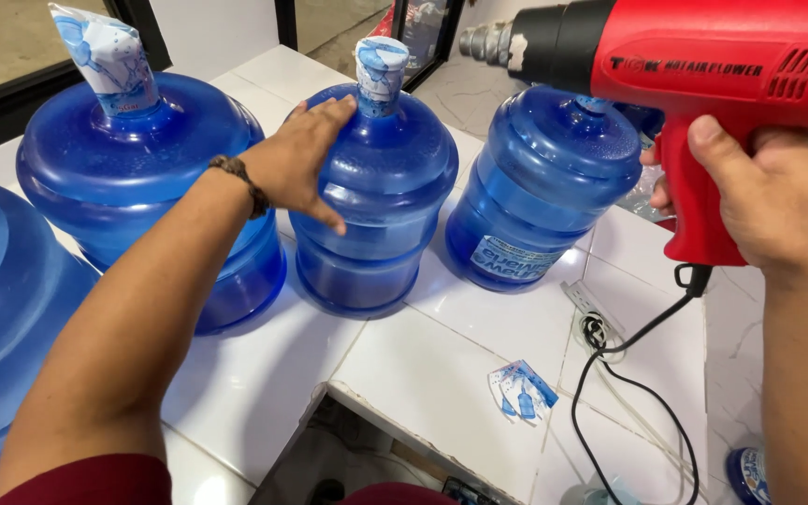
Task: The person uses a red heat gun to apply heat to the plastic caps on several large blue water jugs. They rotate the jugs with their left hand while directing the heat gun with their right hand to shrink the plastic seals around the necks.
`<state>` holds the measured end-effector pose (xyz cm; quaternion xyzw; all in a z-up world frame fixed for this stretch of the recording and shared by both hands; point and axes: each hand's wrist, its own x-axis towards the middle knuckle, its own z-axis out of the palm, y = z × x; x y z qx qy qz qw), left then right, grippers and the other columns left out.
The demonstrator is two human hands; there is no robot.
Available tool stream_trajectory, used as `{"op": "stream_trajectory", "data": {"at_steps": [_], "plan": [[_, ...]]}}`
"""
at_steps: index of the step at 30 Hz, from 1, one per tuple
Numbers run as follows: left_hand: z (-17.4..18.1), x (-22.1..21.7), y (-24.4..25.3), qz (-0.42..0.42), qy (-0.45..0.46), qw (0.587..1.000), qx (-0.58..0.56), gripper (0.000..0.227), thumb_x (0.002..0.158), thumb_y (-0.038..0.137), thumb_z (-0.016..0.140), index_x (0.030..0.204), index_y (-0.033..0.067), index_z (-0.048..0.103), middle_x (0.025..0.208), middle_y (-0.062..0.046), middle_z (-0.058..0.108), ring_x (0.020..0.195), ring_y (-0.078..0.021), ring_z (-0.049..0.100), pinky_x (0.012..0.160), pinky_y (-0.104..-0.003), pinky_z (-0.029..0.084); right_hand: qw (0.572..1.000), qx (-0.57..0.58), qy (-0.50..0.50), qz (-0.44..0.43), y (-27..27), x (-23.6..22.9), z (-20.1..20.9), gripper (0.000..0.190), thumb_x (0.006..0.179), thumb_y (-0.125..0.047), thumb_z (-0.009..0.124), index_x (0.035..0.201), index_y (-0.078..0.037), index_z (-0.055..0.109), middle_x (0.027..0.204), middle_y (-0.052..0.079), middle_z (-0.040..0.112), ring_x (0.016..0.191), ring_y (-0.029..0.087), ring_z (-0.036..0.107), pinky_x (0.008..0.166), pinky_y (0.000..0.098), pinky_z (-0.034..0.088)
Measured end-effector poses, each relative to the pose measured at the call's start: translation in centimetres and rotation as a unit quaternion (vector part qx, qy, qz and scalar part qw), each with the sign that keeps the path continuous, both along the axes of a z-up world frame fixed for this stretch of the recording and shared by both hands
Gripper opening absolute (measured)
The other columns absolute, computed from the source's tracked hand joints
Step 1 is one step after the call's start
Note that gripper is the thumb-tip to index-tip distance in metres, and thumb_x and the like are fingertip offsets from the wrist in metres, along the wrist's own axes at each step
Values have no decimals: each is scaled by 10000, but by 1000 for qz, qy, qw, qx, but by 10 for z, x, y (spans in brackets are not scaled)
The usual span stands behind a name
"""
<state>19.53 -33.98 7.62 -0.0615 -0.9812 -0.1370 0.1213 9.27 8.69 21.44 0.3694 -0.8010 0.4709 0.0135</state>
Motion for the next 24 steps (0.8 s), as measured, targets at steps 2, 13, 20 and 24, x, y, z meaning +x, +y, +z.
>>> {"op": "stream_trajectory", "data": {"at_steps": [2, 13, 20, 24], "plan": [[-7, 3, 1, -2, 6, 998, -58, 1639, 450, 728, 932, 1607, -12, 37, 1685, -258, 83, 1558, -425, 72, 1234, -586, 18, 1000, -2, -23, -11, 1, -3, -3, 342, 1190, -207, 435, 1369, 77, 502, 1065, 213, 627, 737, 286, 616, 658, 412, 570], [-50, 6, 16, 30, 253, 965, -57, 1410, 521, 771, 899, 1495, -87, 347, 1540, -312, 410, 1471, -490, 354, 1215, -656, 242, 997, 49, 50, 42, 6, -42, -2, 577, 1173, -298, 327, 1611, 77, 352, 1182, 288, 601, 808, 364, 610, 612, 467, 526], [-59, -6, 69, 182, 228, 953, -82, 1423, 532, 850, 865, 1489, -93, 396, 1544, -294, 425, 1458, -463, 354, 1215, -629, 219, 996, 86, 1, 3, 21, -56, -11, 467, 1163, -219, 389, 1517, 77, 462, 1142, 281, 636, 708, 371, 603, 526, 482, 524], [-64, -31, 111, 275, 241, 925, -99, 1447, 510, 878, 866, 1490, -84, 410, 1549, -276, 424, 1478, -448, 324, 1213, -632, 211, 998, 58, -3, -5, 33, -74, -20, 521, 1165, -392, 393, 1439, 38, 501, 1143, 213, 634, 738, 309, 602, 583, 442, 526]]}}
